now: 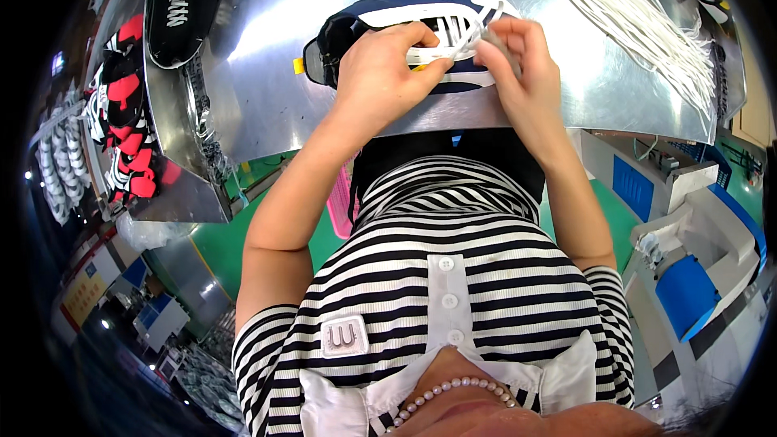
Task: The person laces several blue and yellow athletic shoes one at a time by threading white laces through the eyelets and pulling them tight.
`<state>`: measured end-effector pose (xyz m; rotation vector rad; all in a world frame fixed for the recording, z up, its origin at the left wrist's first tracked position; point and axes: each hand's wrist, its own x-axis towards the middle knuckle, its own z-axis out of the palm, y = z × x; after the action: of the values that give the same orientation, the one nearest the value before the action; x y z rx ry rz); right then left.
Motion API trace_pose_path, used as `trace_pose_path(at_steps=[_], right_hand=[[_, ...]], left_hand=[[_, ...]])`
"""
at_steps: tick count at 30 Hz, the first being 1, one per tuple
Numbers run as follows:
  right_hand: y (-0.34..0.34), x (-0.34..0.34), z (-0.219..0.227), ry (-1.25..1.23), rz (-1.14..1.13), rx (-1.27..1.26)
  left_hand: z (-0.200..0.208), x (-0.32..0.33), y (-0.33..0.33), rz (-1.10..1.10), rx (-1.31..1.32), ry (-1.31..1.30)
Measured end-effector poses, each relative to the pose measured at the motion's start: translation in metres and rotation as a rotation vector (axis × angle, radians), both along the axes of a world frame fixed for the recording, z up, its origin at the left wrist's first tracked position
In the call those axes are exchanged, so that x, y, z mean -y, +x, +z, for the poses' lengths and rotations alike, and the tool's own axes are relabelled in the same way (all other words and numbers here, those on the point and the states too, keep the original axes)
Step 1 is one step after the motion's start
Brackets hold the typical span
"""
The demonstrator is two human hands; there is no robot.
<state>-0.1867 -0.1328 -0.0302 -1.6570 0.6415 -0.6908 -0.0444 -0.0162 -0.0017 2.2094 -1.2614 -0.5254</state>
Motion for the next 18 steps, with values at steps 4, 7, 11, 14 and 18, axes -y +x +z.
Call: trace_pose_path(at_steps=[4,7,11,14,18], right_hand=[[-0.028,-0.011,0.017,0.059,0.198,-0.243],[-0.027,-0.013,0.018,0.08,0.183,-0.308],[-0.026,-0.011,0.012,0.05,0.195,-0.282],[-0.027,-0.011,0.014,0.051,0.197,-0.284],[-0.029,-0.012,0.016,0.058,0.196,-0.279]], left_hand=[[-0.004,-0.003,0.001,-0.015,0.098,-0.03],[-0.003,-0.002,0.002,-0.038,0.081,-0.051],[-0.007,-0.003,0.001,-0.048,0.089,-0.103],[-0.005,-0.005,-0.001,-0.054,0.096,-0.116],[-0.009,-0.007,-0.001,-0.06,0.125,-0.153]])
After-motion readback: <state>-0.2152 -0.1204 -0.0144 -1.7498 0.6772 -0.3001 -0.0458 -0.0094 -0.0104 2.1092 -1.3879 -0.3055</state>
